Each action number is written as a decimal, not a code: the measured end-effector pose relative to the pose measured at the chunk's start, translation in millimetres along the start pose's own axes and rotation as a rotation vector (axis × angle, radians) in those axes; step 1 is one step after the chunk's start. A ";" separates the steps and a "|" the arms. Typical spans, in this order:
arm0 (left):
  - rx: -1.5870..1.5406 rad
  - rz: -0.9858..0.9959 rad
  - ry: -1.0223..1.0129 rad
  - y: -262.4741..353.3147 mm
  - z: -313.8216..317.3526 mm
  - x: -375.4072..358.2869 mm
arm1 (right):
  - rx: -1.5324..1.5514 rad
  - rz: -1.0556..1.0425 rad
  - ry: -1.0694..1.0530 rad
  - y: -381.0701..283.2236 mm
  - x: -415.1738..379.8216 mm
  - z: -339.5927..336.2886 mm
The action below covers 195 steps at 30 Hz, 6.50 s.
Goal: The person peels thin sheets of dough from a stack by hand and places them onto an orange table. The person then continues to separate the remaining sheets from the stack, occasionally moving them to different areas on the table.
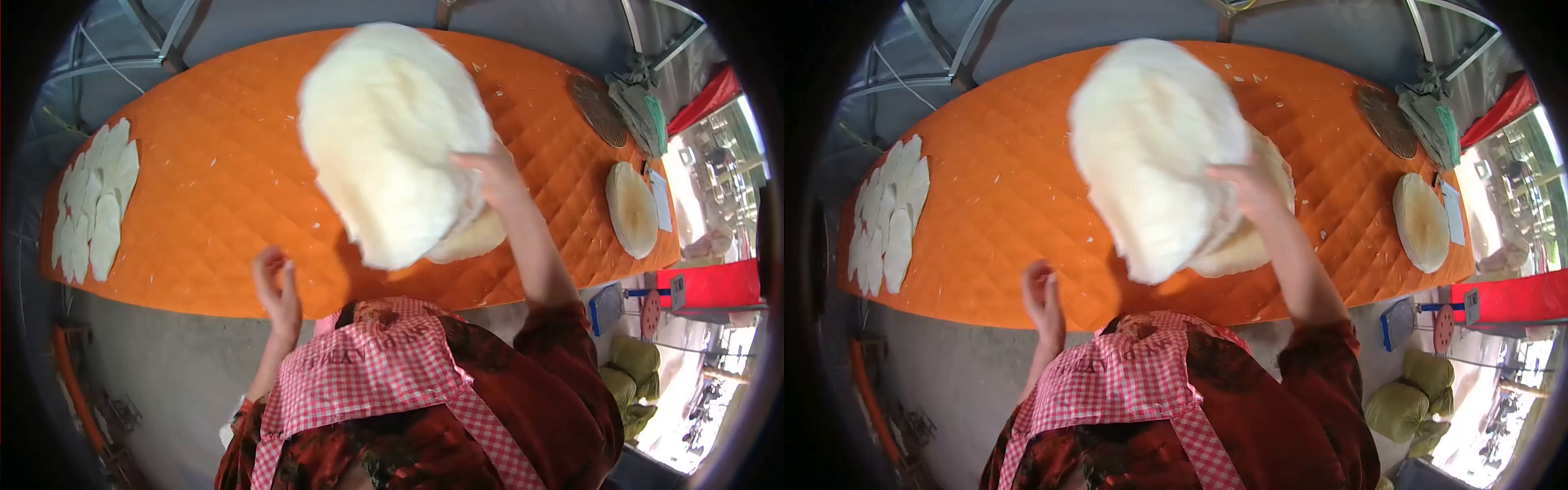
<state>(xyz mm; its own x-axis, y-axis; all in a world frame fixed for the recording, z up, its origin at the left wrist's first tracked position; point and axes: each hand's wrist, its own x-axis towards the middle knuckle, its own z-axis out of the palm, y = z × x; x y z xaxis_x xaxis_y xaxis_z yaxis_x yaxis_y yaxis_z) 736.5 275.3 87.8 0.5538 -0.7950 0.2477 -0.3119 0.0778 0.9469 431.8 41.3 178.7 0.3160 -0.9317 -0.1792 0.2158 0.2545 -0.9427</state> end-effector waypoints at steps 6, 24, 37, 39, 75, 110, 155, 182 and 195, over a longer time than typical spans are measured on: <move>-0.275 -0.634 -0.346 -23.5 117.7 -59.3 | -0.059 0.184 0.277 125.4 15.3 -240.0; -0.751 -1.012 -0.253 -34.3 246.7 -8.1 | -1.312 -0.491 0.412 77.7 10.2 -232.5; -0.207 -0.413 -0.297 -83.6 267.1 15.7 | -1.036 -0.021 0.044 160.7 69.7 -73.9; -0.189 -0.596 -0.222 -80.4 268.8 36.4 | -0.960 -0.019 0.050 145.5 64.0 -77.1; -0.105 -0.764 -0.285 -69.9 236.4 2.0 | -1.134 -0.261 -0.269 30.8 116.3 -180.7; -0.556 -0.626 -0.526 -56.4 230.6 -10.3 | -1.585 -0.296 -0.045 146.7 -7.9 6.9; -0.958 -0.946 -0.583 -70.1 192.9 8.0 | -1.035 -0.034 0.080 175.1 -25.5 17.3; -0.650 -0.895 -0.480 -58.3 168.3 13.1 | -1.250 -0.050 0.010 110.2 -9.9 12.6; -0.710 -0.882 -0.554 -43.0 175.1 5.7 | -1.587 -0.082 -0.267 141.4 -30.1 47.7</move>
<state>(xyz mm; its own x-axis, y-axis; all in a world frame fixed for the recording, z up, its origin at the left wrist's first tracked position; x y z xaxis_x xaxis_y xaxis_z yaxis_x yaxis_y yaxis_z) 617.8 162.1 12.7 -0.0888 -0.8731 -0.4794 0.5763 -0.4376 0.6902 496.9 117.6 64.2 0.5330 -0.8158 -0.2246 -0.8340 -0.4617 -0.3023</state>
